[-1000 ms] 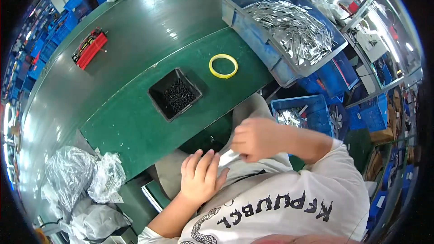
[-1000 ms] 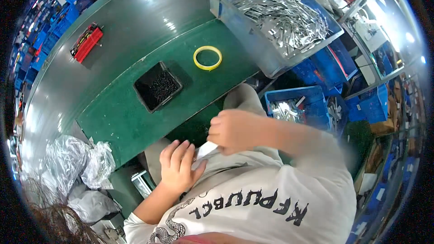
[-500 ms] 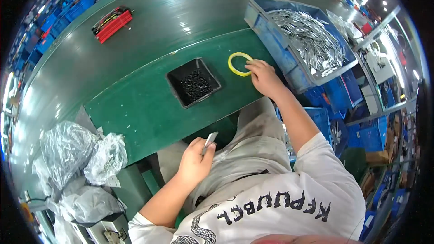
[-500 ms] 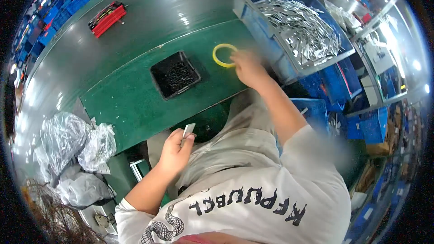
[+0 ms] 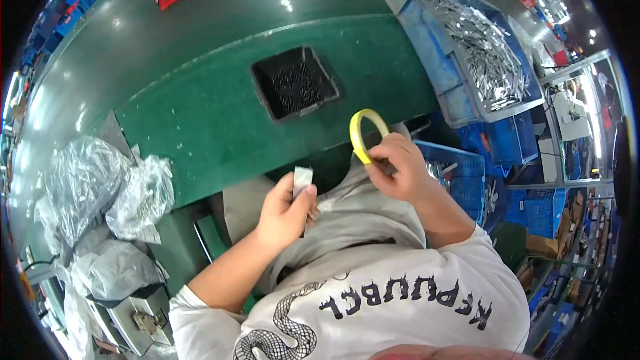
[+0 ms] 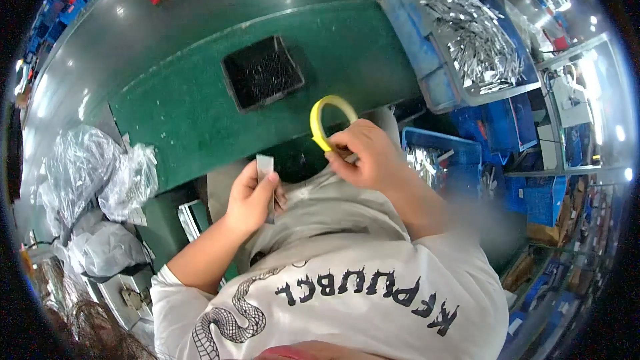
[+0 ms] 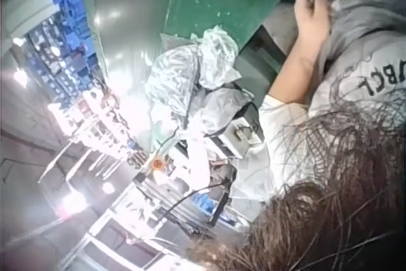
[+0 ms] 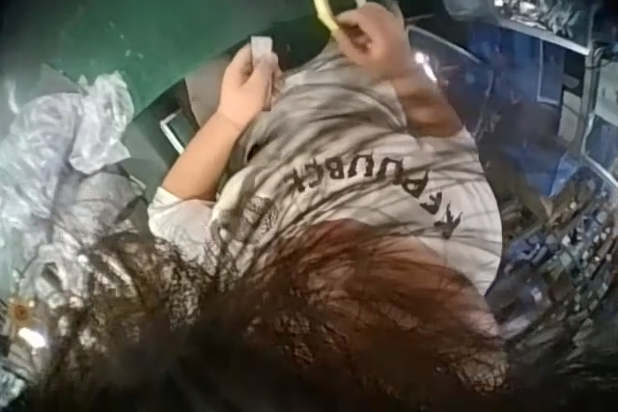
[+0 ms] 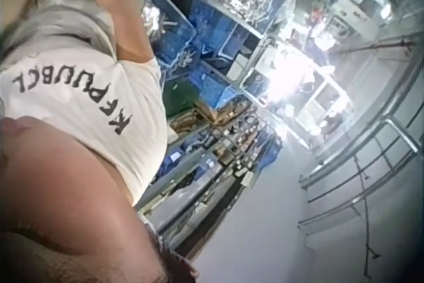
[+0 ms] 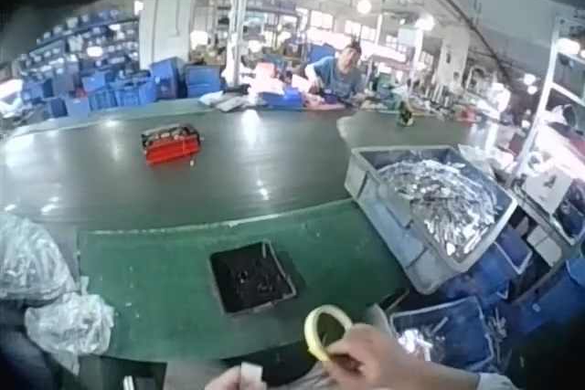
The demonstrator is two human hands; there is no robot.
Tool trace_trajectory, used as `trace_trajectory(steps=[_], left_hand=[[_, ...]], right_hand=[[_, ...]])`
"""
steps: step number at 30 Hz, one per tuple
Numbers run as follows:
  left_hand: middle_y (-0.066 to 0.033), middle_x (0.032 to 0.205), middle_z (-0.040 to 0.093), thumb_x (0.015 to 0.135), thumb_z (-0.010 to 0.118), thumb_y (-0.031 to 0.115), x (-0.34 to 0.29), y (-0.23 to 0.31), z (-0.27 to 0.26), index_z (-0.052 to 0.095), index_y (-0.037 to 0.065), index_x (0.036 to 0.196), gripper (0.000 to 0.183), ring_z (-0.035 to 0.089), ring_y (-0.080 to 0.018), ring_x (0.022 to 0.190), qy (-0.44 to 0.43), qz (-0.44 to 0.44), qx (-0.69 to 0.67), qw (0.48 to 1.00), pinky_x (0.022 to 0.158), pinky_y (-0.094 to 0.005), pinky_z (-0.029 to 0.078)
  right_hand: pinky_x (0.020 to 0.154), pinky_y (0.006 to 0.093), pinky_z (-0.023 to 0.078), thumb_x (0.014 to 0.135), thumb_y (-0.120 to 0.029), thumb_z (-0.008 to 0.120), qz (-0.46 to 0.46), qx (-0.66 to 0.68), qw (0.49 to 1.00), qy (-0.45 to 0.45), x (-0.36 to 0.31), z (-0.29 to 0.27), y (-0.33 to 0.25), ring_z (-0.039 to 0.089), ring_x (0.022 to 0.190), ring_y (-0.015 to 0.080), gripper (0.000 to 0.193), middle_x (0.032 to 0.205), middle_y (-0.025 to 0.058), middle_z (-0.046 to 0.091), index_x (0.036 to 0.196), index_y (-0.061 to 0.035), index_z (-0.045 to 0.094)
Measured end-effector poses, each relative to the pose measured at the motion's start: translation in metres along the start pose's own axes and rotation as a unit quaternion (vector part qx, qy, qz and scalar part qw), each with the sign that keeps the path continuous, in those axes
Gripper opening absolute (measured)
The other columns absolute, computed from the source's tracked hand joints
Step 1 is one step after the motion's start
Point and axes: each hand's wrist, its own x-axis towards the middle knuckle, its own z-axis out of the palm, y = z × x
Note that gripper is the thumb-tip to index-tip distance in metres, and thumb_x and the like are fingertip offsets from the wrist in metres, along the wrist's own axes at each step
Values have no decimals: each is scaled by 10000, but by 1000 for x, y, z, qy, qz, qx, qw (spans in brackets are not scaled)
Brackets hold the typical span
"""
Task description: The recorder is applying yellow tape to small components and placing them into a bin on a factory assembly line.
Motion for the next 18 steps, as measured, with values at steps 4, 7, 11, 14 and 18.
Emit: trace_trajectory(steps=[4,7,11,14,18], left_hand=[[-23,745,597,1002,509,157,-1,1,1,521,47,974,114,582,-99,637,-8,-1,-33,999,537,-255,492],[-30,703,587,1010,480,135,0,3,1,491,31,934,129,571,-92,608,-25,35,-15,999,535,-249,488],[-30,700,585,1011,477,134,0,0,0,480,29,923,137,564,-87,595,-37,27,24,999,530,-240,481],[-31,703,586,1010,474,131,-1,-1,2,473,27,919,139,564,-85,594,-50,20,37,998,533,-236,481],[-35,712,587,1009,475,128,-2,3,2,460,24,909,145,573,-90,607,-50,5,48,998,540,-244,489]], right_hand=[[491,298,406,728,-47,735,74,82,992,-68,-3,6,-25,530,574,203,160,690,76,574,854,-22,640],[492,283,420,758,-48,723,101,150,980,-87,-3,14,-23,540,564,181,140,692,76,587,878,-21,655],[501,279,425,770,-48,717,137,164,972,-94,-2,19,-22,542,568,172,131,692,74,600,886,-16,667],[511,278,430,779,-56,716,138,160,971,-109,-3,20,-23,547,578,172,128,691,71,610,892,-10,677],[525,284,437,787,-74,721,137,154,971,-125,-3,23,-24,566,604,181,137,701,69,624,901,-9,683]])
